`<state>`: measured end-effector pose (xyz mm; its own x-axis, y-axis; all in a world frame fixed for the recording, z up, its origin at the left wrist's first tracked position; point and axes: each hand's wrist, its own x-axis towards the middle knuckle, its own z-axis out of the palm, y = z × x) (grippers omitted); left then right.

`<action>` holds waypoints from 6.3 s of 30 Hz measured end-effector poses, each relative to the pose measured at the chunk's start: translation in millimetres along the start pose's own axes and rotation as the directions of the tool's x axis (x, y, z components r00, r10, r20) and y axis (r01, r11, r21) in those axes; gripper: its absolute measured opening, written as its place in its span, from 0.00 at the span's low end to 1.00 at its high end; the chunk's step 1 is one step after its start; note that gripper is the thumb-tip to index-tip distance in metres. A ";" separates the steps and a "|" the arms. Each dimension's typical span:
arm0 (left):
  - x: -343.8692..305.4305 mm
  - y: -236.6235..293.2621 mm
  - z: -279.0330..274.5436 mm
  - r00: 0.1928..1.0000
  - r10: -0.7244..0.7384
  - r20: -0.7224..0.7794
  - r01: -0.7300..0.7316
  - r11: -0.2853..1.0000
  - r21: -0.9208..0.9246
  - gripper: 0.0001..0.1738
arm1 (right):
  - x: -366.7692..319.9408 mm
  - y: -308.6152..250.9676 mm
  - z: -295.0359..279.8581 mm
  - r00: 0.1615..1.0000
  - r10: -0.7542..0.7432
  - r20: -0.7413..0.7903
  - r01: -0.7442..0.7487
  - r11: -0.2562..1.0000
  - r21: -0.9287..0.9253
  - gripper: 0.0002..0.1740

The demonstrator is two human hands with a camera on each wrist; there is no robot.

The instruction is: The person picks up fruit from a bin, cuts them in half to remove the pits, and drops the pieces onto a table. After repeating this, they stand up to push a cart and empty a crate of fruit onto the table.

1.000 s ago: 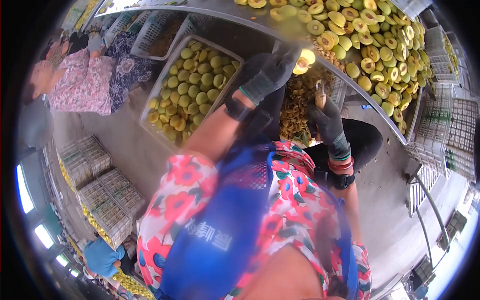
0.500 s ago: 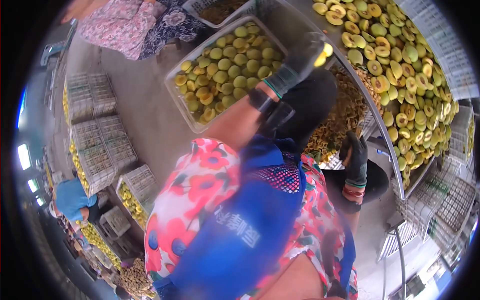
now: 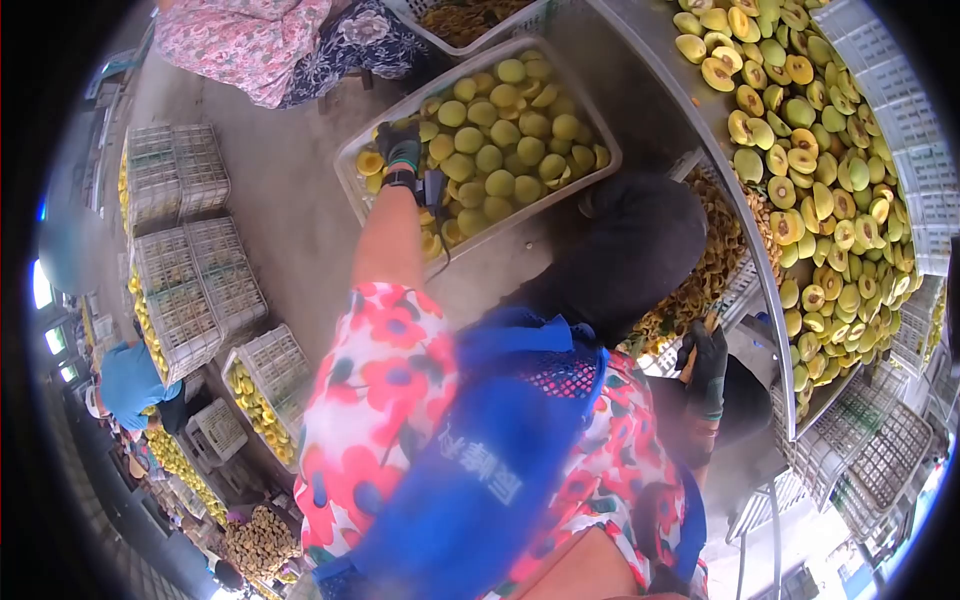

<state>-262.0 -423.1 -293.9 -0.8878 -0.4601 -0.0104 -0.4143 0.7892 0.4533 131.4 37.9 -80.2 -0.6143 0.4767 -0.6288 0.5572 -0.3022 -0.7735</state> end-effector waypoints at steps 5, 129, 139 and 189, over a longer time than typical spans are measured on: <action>15.4 11.6 29.7 0.992 -0.121 0.048 0.123 0.991 -0.044 0.51 | 5.7 1.8 7.6 0.999 0.021 -0.033 -0.023 0.998 -0.066 0.05; -468.9 375.0 -173.1 0.187 0.908 0.375 -0.039 0.388 -0.921 0.28 | -20.7 -45.1 -20.0 0.818 -0.572 0.056 0.467 0.718 0.515 0.13; -461.4 361.2 -146.7 0.133 0.949 0.287 -0.063 0.297 -0.953 0.28 | -20.2 -35.2 -15.5 0.857 -0.431 0.282 -0.019 0.521 0.853 0.13; -162.5 192.3 -72.9 0.616 0.733 -0.287 -0.784 0.540 -0.306 0.11 | 55.1 51.1 -62.3 0.869 -0.452 0.203 0.494 0.763 -0.417 0.14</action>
<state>-182.8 -226.2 -140.1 -0.7935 0.1784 0.5818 0.5342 0.6622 0.5254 160.8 100.2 -149.5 -0.8989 0.3831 -0.2128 0.3542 0.3491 -0.8676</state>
